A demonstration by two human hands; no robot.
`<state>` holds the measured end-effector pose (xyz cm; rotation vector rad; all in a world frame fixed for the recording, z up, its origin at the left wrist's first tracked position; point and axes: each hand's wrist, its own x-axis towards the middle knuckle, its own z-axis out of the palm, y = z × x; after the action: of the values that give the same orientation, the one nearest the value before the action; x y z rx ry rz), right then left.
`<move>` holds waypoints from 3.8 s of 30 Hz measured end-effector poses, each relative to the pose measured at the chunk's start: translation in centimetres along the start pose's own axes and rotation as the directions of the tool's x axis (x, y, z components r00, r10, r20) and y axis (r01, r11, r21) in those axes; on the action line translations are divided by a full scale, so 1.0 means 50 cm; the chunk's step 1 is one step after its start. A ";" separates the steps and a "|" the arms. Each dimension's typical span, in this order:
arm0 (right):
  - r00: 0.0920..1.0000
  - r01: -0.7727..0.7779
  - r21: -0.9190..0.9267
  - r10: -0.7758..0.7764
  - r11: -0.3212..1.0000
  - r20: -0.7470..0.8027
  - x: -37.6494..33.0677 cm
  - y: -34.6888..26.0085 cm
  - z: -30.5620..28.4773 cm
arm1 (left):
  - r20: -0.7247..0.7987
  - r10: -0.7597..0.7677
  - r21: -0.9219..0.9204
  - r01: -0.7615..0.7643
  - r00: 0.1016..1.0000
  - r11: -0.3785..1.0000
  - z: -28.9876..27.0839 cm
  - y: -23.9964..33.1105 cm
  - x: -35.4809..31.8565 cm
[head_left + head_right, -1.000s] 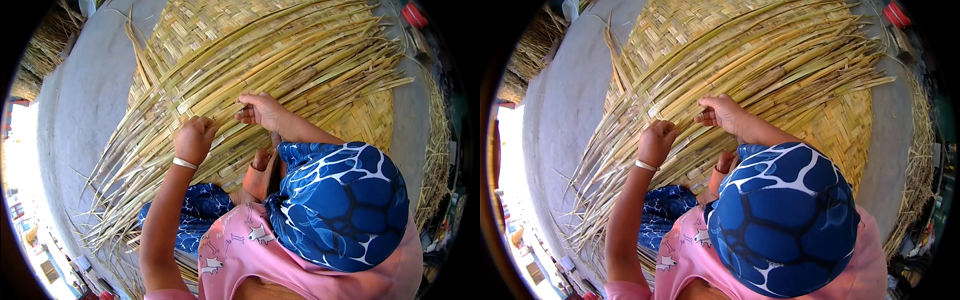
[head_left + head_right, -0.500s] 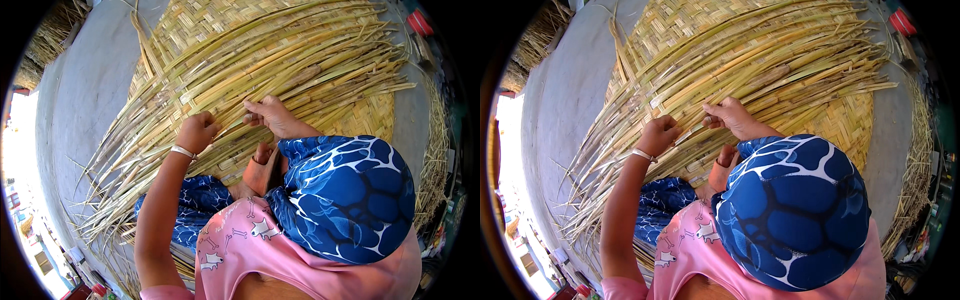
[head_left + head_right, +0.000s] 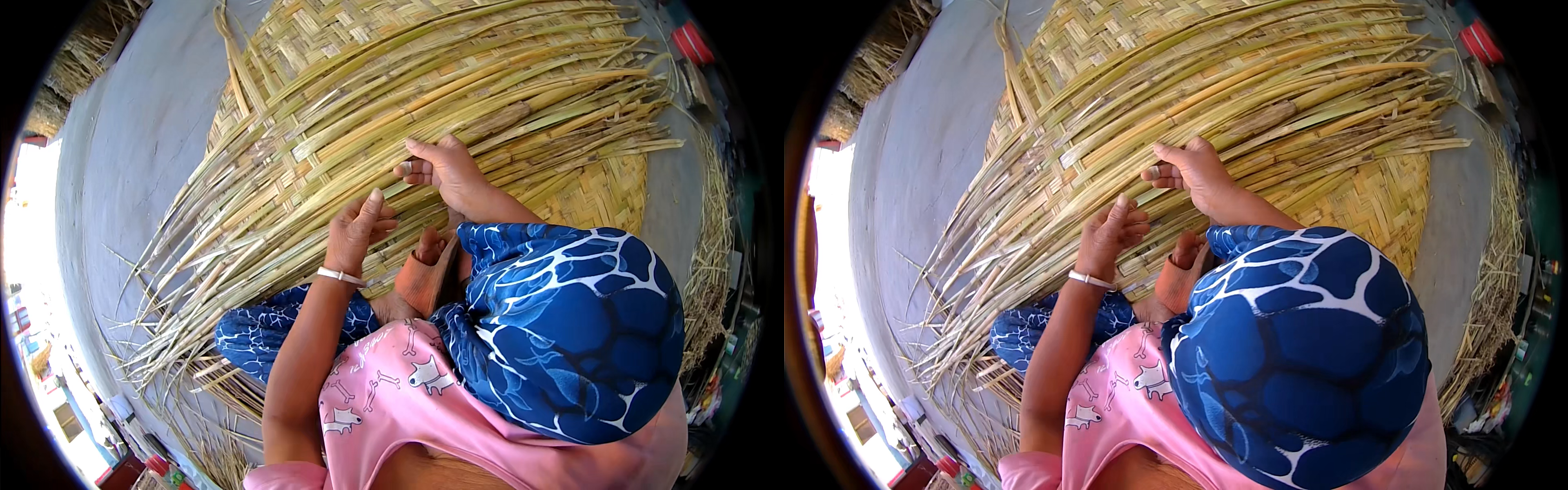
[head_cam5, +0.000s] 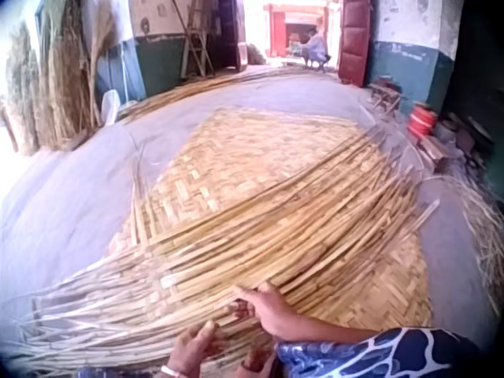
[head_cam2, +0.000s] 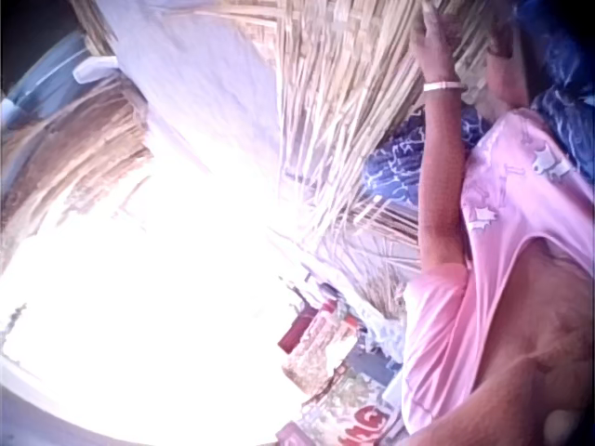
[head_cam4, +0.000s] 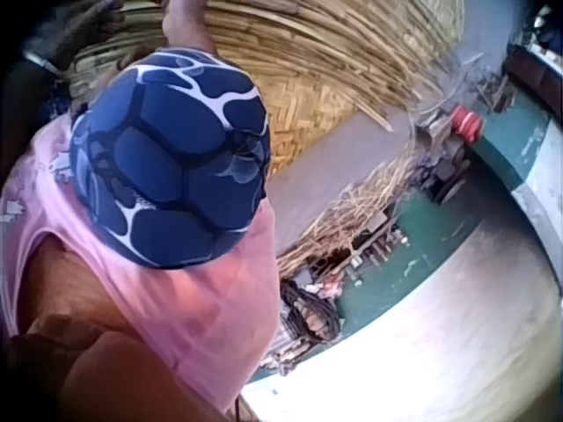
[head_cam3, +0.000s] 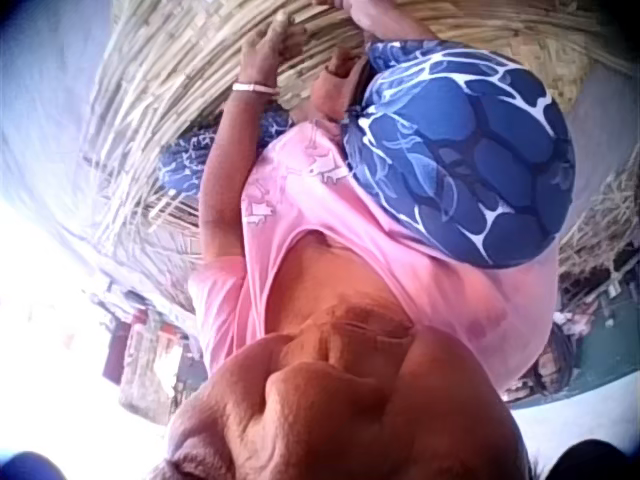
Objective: The person sits on the floor and weaves a large mat using dried palm leaves. They interlace the leaves by hand, repeatedly pulling strands through the existing weave to expand the mat's surface area.
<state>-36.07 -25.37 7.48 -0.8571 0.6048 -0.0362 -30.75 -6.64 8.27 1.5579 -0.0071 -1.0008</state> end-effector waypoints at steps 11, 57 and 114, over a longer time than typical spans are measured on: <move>0.997 -0.019 -0.108 0.027 0.994 0.072 -0.026 0.027 0.043 | -0.320 0.074 -0.491 -0.232 0.944 0.840 0.023 -0.018 0.052; 0.673 0.427 -0.329 -0.540 0.842 -0.506 0.352 -0.565 -0.266 | -0.585 0.121 -0.590 -0.524 0.802 0.615 -0.631 -0.058 -0.014; 0.945 0.182 -0.929 -0.204 -0.322 0.256 0.422 -0.349 0.090 | -0.541 0.156 -0.516 -0.473 0.826 0.714 -0.321 0.187 0.359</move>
<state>-12.57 -39.43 11.99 -2.7640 0.3400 0.2081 -5.31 -5.71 3.96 1.0622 0.3506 -0.2596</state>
